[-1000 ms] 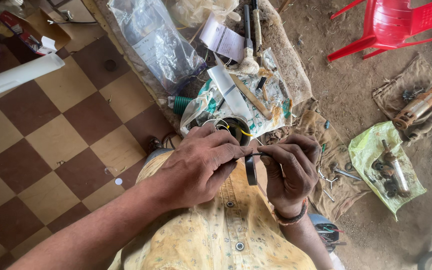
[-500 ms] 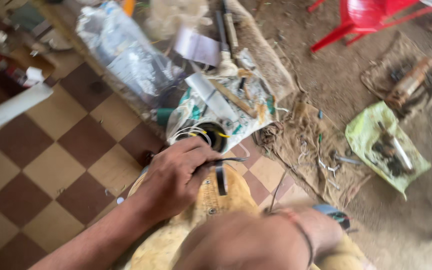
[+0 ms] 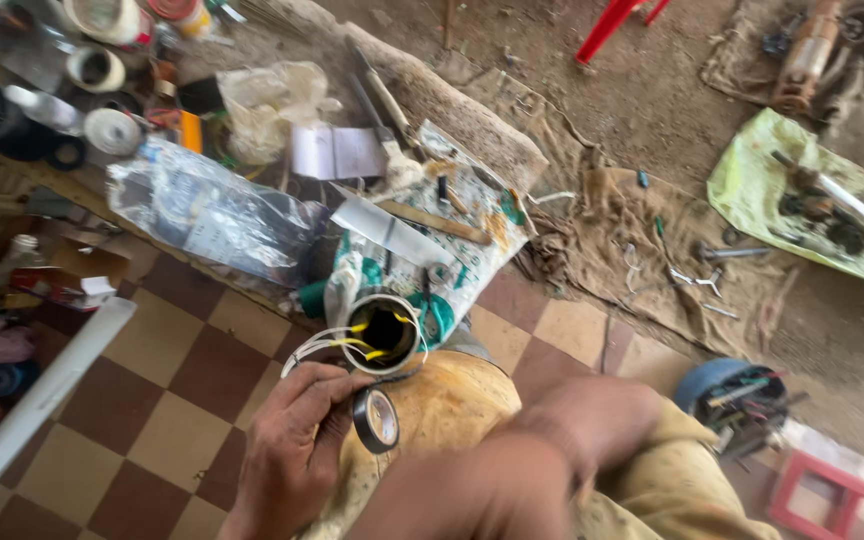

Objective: The person winds yellow and white wire into a cylindrical motor housing, inserts insulating paper around the windings, and fits black bearing rings onto the assembly. They briefly work on motor parts laid out on a board and handle a phone before resuming fitting the rings.

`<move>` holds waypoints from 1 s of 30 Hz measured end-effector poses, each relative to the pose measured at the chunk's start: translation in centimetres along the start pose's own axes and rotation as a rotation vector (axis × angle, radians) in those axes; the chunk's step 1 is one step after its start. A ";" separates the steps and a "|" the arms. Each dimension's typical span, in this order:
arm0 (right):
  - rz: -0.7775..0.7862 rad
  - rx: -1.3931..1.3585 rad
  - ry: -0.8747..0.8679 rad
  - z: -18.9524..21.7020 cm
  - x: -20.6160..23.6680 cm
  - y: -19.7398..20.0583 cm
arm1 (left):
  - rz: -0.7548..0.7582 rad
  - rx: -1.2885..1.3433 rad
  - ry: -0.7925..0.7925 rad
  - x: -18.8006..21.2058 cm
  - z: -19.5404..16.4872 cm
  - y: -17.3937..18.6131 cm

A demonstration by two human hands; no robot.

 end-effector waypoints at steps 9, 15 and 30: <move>-1.565 0.537 -0.186 -6.5 25.4 38.7 | -0.047 0.002 0.067 0.1 1.5 -0.2; -1.428 0.966 -0.771 -11.2 27.4 43.5 | -0.028 -0.038 0.125 -1.0 0.5 -0.5; 0.142 1.066 -0.072 -7.3 6.2 6.9 | 0.088 0.121 -0.001 -1.9 1.2 2.6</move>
Point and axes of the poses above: each hand's wrist, its own x-axis away from the middle knuckle, its own y-axis out of the back of the hand, z = x × y, the point moved 8 cm from there along -x, towards the middle knuckle, and after that the axes turned 13 degrees about -x, right-handed, at the moved point
